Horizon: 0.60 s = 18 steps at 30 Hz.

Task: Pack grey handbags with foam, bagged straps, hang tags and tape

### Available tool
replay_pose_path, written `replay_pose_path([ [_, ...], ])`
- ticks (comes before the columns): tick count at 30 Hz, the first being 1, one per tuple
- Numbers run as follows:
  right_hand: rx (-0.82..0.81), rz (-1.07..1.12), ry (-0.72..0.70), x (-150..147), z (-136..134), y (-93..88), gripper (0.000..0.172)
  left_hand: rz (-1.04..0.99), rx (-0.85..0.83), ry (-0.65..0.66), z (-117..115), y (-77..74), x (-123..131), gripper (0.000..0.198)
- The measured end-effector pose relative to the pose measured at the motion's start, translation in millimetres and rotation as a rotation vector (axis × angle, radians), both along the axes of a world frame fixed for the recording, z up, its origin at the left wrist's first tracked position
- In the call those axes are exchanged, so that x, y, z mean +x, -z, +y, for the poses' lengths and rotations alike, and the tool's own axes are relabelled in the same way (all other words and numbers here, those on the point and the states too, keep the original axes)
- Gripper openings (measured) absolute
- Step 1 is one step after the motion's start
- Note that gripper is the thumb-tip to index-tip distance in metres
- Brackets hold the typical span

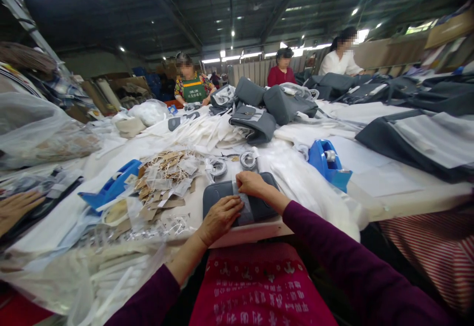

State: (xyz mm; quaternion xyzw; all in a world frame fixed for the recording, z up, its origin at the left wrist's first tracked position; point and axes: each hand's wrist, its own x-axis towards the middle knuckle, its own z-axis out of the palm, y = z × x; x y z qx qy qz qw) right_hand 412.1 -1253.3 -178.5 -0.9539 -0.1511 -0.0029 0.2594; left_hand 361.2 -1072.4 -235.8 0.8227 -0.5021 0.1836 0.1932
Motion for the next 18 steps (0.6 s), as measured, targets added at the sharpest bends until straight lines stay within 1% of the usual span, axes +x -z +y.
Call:
replay_pose_path([
  [2,0.132,-0.048,0.025,-9,-17,-3.2,0.012,-0.008,-0.005,-0.013,0,-0.2,0,0.031],
  [4,0.248,-0.130,0.118,-21,-50,-8.0,0.015,-0.025,-0.005,-0.029,0,0.5,0,0.032],
  [6,0.319,-0.241,0.305,-34,-100,-15.0,0.023,-0.050,-0.011,-0.035,1,2.4,2,0.033],
  [9,0.344,-0.378,0.660,-49,-185,-29.5,0.033,-0.086,-0.043,-0.027,2,6.7,6,0.034],
  [11,0.342,-0.365,0.839,-52,-233,-37.9,0.030,-0.100,-0.052,-0.023,3,9.0,9,0.034],
  [12,0.346,-0.318,0.893,-51,-251,-40.2,0.026,-0.108,-0.050,-0.021,4,9.9,9,0.034],
  [13,0.355,-0.255,0.925,-49,-264,-40.8,0.022,-0.118,-0.047,-0.018,5,10.6,10,0.034],
  [15,0.387,-0.127,0.943,-42,-276,-37.3,0.018,-0.140,-0.046,-0.013,6,12.0,11,0.034],
  [17,0.437,-0.068,0.944,-34,-275,-29.7,0.019,-0.156,-0.053,-0.008,7,13.5,12,0.034],
  [18,0.468,-0.083,0.941,-30,-273,-25.5,0.020,-0.159,-0.059,-0.008,7,14.2,13,0.034],
])
